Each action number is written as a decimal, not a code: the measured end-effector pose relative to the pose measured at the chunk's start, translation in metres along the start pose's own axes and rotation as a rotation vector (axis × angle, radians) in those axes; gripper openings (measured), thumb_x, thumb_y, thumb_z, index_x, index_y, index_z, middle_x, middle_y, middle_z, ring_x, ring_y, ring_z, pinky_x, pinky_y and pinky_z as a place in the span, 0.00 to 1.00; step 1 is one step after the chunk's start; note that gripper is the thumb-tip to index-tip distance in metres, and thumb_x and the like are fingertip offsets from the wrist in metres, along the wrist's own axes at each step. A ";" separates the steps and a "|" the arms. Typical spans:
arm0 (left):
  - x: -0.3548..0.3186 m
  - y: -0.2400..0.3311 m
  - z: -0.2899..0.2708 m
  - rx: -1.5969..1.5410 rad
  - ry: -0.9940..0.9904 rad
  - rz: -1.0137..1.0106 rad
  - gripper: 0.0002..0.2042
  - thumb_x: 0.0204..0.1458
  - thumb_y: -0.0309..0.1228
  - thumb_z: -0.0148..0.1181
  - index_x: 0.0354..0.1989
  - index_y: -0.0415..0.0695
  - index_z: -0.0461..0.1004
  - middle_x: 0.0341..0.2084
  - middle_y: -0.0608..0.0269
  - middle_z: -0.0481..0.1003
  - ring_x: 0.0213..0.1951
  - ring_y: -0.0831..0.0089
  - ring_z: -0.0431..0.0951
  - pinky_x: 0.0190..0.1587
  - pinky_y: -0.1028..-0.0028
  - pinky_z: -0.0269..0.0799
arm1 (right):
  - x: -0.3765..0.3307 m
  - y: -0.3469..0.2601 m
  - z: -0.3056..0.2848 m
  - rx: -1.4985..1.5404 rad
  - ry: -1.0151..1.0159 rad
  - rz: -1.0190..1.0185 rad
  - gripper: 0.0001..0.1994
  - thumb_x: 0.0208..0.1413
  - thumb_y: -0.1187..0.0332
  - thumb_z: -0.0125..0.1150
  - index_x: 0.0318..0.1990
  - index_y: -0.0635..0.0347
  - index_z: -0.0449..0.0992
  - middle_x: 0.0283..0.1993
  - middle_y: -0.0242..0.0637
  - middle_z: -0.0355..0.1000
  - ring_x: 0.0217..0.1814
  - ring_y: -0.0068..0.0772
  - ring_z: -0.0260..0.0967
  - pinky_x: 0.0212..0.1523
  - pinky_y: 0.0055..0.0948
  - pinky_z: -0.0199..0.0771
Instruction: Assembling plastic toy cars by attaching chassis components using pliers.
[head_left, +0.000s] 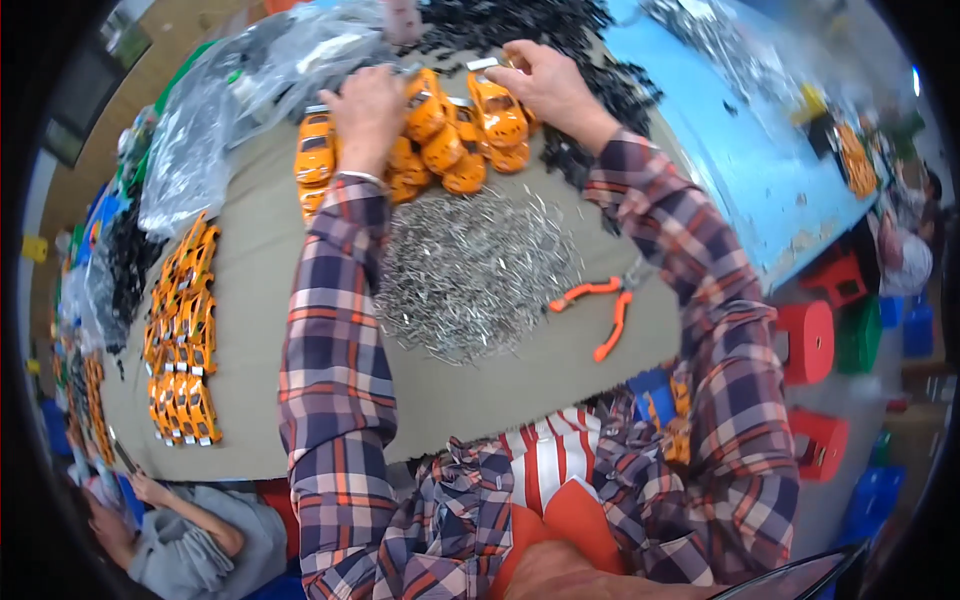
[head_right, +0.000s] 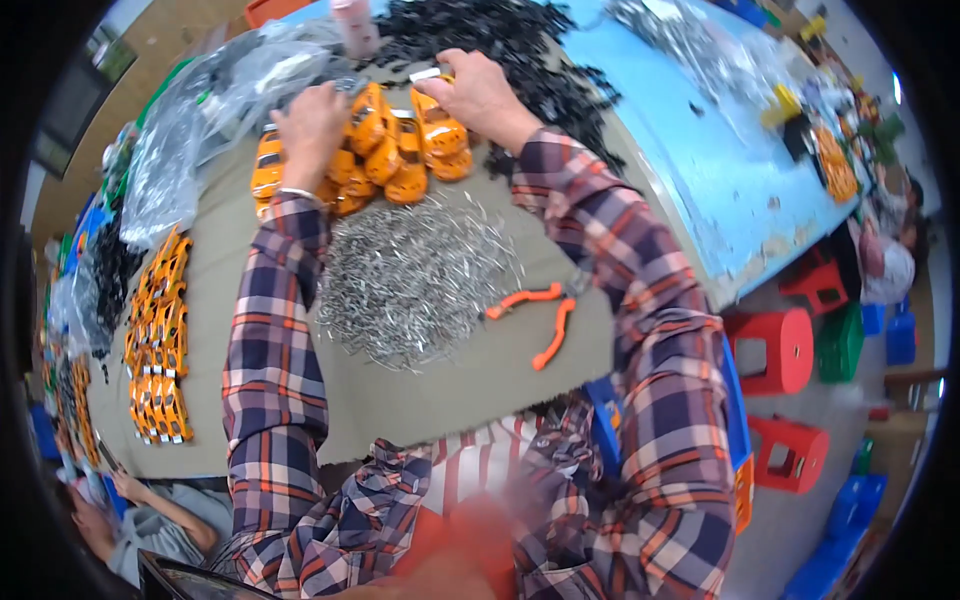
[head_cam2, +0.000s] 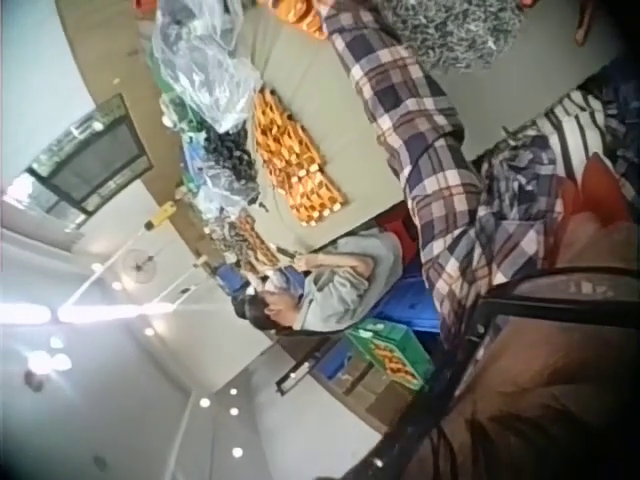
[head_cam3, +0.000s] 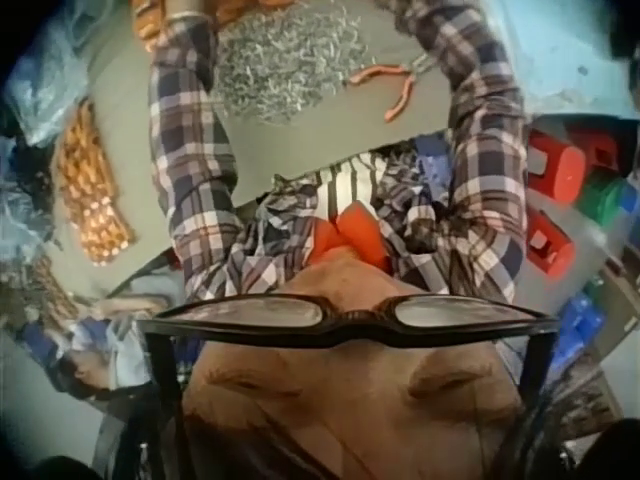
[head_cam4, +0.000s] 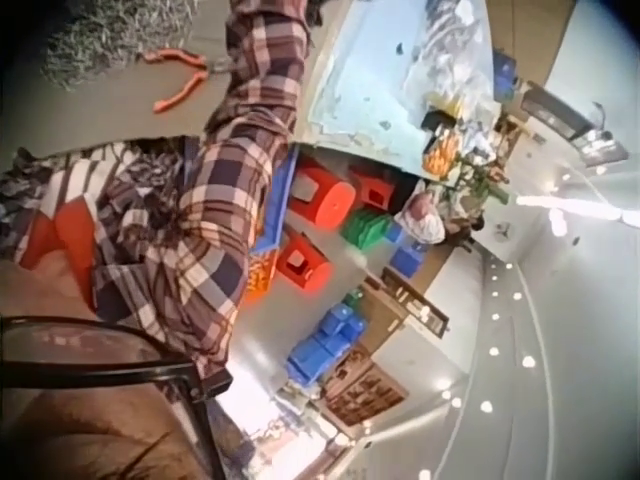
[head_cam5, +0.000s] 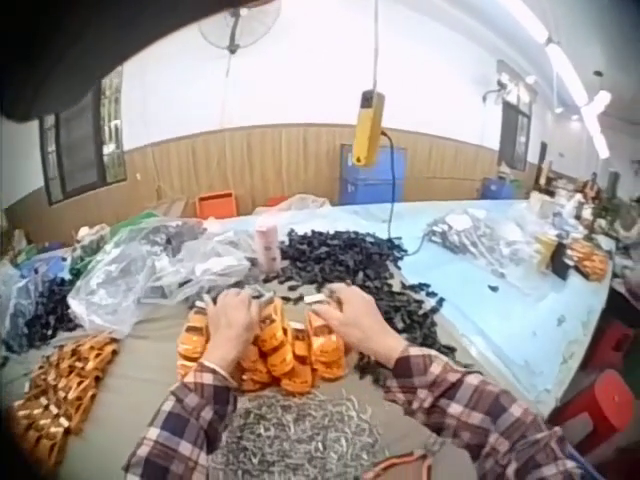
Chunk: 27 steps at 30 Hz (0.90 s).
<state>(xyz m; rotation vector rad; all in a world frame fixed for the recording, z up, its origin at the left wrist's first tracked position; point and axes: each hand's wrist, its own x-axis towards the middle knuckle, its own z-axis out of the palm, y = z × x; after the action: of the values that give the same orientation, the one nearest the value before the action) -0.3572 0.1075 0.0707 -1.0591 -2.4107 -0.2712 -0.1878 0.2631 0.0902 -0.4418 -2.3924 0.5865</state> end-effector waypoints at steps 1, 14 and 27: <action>0.000 -0.004 0.007 0.054 0.020 0.032 0.16 0.52 0.45 0.44 0.42 0.51 0.72 0.40 0.62 0.73 0.45 0.59 0.72 0.48 0.40 0.57 | -0.018 0.004 -0.024 0.136 -0.039 -0.005 0.22 0.49 0.58 0.59 0.46 0.69 0.70 0.36 0.41 0.73 0.37 0.33 0.70 0.40 0.26 0.70; 0.032 -0.082 0.046 0.322 -0.155 0.353 0.20 0.52 0.47 0.46 0.41 0.44 0.73 0.38 0.44 0.72 0.41 0.47 0.72 0.42 0.54 0.68 | -0.458 0.084 -0.206 0.541 -0.195 1.149 0.16 0.51 0.61 0.56 0.40 0.66 0.73 0.32 0.37 0.73 0.34 0.27 0.72 0.37 0.28 0.71; -0.042 0.015 -0.040 0.125 -0.101 0.160 0.22 0.55 0.42 0.48 0.51 0.37 0.66 0.43 0.45 0.69 0.44 0.53 0.72 0.46 0.61 0.68 | -0.634 0.186 0.007 -0.480 -0.728 1.209 0.17 0.38 0.65 0.64 0.39 0.60 0.76 0.35 0.47 0.73 0.39 0.44 0.71 0.42 0.36 0.71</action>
<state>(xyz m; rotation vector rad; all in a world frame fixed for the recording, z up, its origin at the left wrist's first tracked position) -0.3073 0.0764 0.0833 -1.2252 -2.3791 -0.0126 0.3116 0.1366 -0.3230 -2.2851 -2.6922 0.7175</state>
